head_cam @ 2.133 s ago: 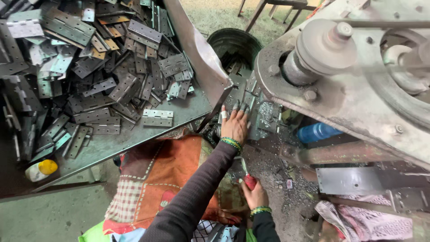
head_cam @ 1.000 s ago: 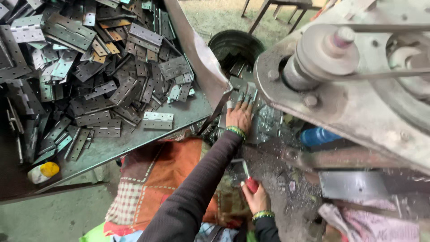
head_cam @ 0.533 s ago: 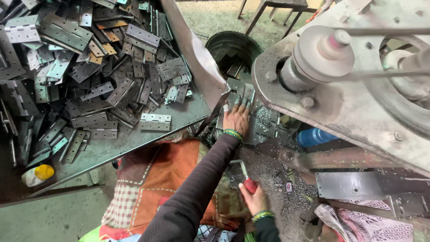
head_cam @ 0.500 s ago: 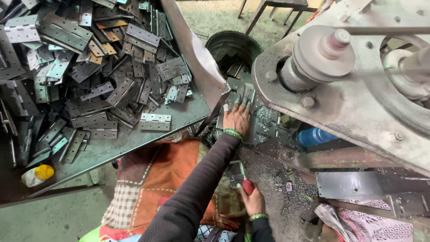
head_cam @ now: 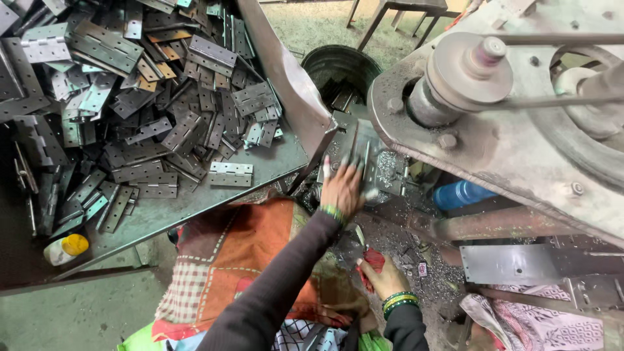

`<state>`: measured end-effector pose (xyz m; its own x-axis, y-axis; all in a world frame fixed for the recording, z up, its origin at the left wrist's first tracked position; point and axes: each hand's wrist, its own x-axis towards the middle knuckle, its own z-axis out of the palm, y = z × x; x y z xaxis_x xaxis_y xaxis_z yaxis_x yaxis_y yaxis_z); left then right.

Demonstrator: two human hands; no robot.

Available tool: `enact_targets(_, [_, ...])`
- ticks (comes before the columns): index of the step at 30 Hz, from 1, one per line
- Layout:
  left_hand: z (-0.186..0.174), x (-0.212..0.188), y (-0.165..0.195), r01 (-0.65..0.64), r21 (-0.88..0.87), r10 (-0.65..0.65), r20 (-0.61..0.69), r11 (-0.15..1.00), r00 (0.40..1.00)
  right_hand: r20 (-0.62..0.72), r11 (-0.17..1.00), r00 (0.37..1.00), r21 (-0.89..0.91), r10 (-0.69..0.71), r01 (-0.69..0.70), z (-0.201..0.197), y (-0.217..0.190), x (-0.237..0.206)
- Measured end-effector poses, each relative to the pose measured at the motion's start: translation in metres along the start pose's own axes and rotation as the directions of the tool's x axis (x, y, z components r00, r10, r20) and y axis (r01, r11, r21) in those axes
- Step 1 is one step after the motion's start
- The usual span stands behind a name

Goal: The person repeatedly places small metal brackets into a press machine and activates the press with a lever. The person handles the brackets one at a time, positioning them under the press and then pulling the lever to complete each cycle.

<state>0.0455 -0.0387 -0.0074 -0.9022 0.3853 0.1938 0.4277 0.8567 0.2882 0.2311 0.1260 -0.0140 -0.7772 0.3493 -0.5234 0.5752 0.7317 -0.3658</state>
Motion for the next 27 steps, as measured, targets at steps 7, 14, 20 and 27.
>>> enact_targets(7, [0.001, -0.083, -0.007, -0.134, -0.185, 0.079, -0.274, 0.974, 0.958, -0.149, 0.978, 0.986, -0.205, -0.079, 0.047, 0.017, 0.015, 0.004])
enact_targets(14, [-0.071, -0.034, -0.015, -0.183, -0.536, 0.159, -0.09, 0.824, 0.983, -0.047, 0.989, 0.998, -0.138, 0.048, -0.054, 0.011, 0.009, -0.001])
enact_targets(20, [-0.055, -0.001, 0.05, 0.202, -0.433, -0.322, -0.224, 0.879, 0.92, -0.082, 0.994, 0.996, -0.101, 0.035, -0.043, 0.009, 0.008, -0.006])
enact_targets(27, [-0.011, -0.022, 0.049, 0.047, -0.375, -0.089, -0.096, 0.926, 0.991, -0.058, 0.986, 0.995, -0.143, 0.08, -0.087, 0.011, 0.008, 0.0])
